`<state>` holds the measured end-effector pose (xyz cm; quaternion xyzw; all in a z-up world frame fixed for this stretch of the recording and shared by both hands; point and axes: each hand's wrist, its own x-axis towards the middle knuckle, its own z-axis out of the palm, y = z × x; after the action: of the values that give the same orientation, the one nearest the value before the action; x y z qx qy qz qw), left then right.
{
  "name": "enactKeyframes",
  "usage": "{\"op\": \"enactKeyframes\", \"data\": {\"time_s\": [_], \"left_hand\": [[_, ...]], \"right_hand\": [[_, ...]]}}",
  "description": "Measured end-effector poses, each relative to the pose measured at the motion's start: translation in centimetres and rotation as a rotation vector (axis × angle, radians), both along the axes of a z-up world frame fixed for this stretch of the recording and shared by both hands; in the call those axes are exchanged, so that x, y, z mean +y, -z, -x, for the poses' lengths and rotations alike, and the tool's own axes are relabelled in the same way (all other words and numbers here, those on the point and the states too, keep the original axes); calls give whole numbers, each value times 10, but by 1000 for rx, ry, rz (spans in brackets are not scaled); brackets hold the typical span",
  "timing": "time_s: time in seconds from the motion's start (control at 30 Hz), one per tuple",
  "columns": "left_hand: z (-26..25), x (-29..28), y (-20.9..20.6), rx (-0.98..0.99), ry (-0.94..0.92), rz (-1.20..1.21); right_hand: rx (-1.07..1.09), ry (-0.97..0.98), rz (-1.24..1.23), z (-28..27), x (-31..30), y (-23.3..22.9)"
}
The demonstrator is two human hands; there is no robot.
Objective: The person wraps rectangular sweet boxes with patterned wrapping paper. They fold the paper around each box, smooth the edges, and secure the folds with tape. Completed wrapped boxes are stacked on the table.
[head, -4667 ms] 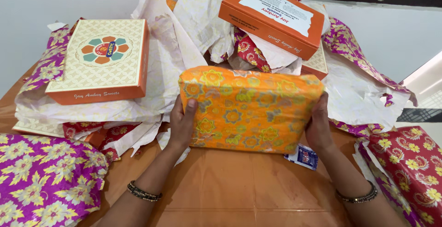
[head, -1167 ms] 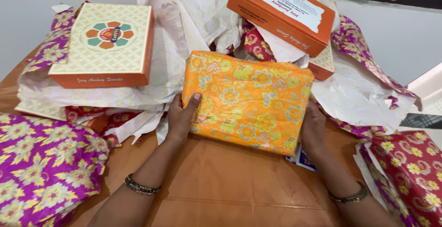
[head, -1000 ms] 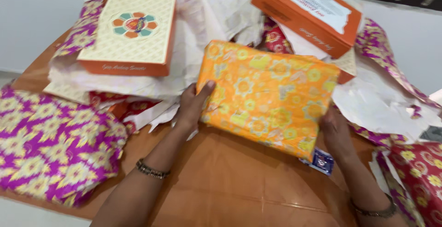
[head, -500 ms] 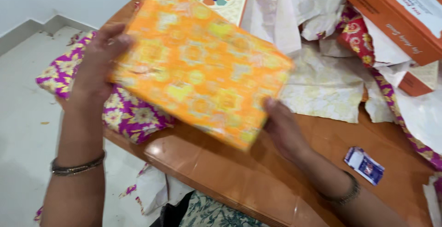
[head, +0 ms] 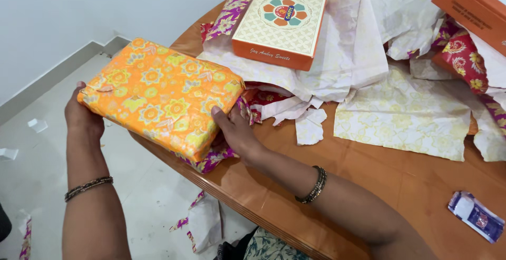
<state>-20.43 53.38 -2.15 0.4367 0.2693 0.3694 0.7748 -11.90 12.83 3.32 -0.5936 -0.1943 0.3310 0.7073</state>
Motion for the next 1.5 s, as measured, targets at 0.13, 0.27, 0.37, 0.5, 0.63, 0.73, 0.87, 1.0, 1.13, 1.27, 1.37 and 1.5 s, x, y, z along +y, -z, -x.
{"op": "enactKeyframes", "data": {"time_s": [0.13,0.27,0.37,0.5,0.63,0.73,0.87,1.0,1.13,1.27,1.37,1.5], "left_hand": [[-14,11,25,12,1,40],[-18,10,39,96,26,-36],[-15,3,42,34,58,-17],[-21,-3,46,35,39,-11],[-18,-6,50,369,-185,-8],[-7,-14,52,346,-406,-340],[17,-45,13,424,-825,-1012],[-13,-120,-56,61,-433,-1006],[-89,-203,-106,123,-6,-1246],[-177,-225,-123,409,188,-1476],[-233,-205,-118,598,237,-1362],[-272,-180,-94,680,376,-888]], "right_hand": [[-109,12,17,-6,-10,-1],[-512,120,131,-11,-9,-2],[-636,125,409,-9,-9,1],[-632,122,487,-7,-13,15],[-567,132,458,-10,-14,24],[-388,46,335,-16,-32,28],[-241,-115,419,-30,-95,30],[-302,20,465,-65,-157,31],[-436,298,234,-126,-208,27],[-934,635,471,-183,-239,23],[-852,699,611,-215,-239,26],[-689,669,754,-241,-221,36]]}}
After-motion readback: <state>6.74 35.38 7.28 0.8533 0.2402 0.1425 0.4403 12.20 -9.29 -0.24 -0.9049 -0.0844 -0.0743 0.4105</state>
